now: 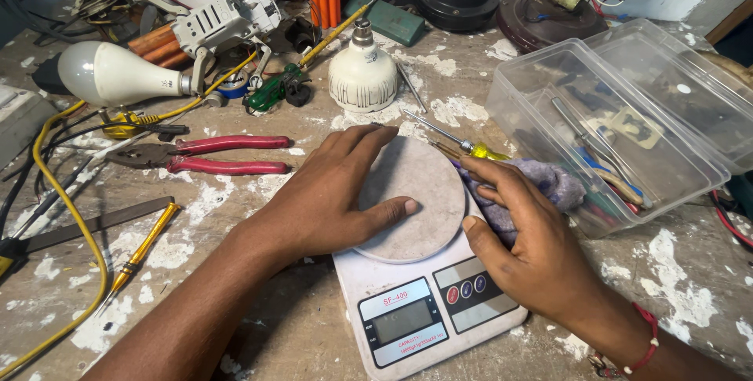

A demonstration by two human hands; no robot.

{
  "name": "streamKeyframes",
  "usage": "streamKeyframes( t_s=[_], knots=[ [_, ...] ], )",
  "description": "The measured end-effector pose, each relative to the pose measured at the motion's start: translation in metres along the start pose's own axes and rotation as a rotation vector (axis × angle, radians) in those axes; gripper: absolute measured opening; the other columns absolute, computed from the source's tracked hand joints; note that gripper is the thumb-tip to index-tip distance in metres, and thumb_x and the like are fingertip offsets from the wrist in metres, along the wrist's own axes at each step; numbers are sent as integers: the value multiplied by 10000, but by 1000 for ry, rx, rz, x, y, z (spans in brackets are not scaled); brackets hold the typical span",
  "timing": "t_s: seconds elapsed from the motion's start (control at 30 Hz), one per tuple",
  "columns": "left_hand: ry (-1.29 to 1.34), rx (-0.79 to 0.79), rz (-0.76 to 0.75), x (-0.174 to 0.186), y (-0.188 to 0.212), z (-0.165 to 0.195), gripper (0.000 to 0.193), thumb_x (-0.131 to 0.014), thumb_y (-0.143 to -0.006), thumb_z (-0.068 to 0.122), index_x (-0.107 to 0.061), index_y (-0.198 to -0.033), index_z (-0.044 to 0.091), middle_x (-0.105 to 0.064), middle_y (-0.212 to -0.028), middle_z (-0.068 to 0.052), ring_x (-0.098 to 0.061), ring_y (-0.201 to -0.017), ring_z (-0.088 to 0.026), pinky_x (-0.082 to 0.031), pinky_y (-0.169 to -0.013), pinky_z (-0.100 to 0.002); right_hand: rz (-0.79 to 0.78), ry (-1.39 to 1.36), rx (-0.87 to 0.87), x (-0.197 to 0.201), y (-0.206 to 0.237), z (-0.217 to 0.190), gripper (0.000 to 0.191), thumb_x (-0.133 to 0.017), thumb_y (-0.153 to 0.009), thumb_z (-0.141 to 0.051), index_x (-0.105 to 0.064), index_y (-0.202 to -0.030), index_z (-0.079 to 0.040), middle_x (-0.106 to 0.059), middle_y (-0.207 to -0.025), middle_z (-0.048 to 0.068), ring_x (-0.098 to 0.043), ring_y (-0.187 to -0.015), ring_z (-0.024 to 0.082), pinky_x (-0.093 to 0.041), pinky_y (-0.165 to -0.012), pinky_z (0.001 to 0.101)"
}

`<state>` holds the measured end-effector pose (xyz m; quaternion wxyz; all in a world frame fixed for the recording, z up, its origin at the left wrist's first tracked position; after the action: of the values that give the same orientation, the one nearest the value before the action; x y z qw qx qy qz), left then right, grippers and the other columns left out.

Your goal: The person inserts batteries into the battery compartment on the back of a digital kitchen scale, closes the compartment cover, and presses the control panel buttons to test the display. They reopen the compartment to recheck the batteries, then press buttons again and turn the scale over.

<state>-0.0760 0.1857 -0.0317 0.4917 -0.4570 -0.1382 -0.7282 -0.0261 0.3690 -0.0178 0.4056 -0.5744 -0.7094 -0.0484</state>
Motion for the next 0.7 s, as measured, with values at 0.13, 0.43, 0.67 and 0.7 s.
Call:
streamKeyframes(
  t_s=[0.13, 0.43, 0.67, 0.7],
  knots=[
    [0, -4, 1, 0, 0, 1, 946, -713, -835, 556, -370, -1513, -8, -452, -1454, -281, -459, -1341, -399, -404, -1073, -495, -13, 35, -30, 0, 0, 1, 555, -645, -892, -55, -504, -1426, -6, -606, -1386, 172, -636, -1268, 266, -522, -1042, 382],
    [9, 4, -5, 5, 0, 3, 959, -712, -824, 565, -364, -1520, 3, -482, -1426, -264, -488, -1316, -381, -426, -1055, -490, -10, 59, -89, 0, -2, 3, 530, -640, -898, -84, -530, -1413, -24, -630, -1360, 172, -673, -1221, 270, -559, -999, 377],
    [-23, 38, -22, 7, 0, 1, 978, -711, -811, 598, -368, -1516, 13, -482, -1419, -260, -497, -1308, -378, -439, -1042, -499, -13, 54, -72, 0, -2, 4, 524, -639, -900, -76, -531, -1409, -17, -636, -1350, 177, -678, -1215, 268, -563, -1004, 379],
    [-29, 30, -14, 8, 0, 1, 980, -710, -811, 603, -374, -1515, 11, -485, -1419, -261, -498, -1308, -380, -442, -1043, -502, -12, 50, -73, 0, -2, 4, 521, -639, -901, -74, -532, -1408, -17, -637, -1350, 177, -678, -1214, 267, -564, -1002, 378]
  ],
)
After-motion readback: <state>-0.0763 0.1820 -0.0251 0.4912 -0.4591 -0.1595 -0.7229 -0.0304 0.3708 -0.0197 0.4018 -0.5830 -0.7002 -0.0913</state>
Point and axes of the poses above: each hand's wrist, its own y-axis away from the middle knuckle, its own x-axis out of the back of the hand, z = x × y, the point moved 8 cm from there along -y, towards the middle knuckle
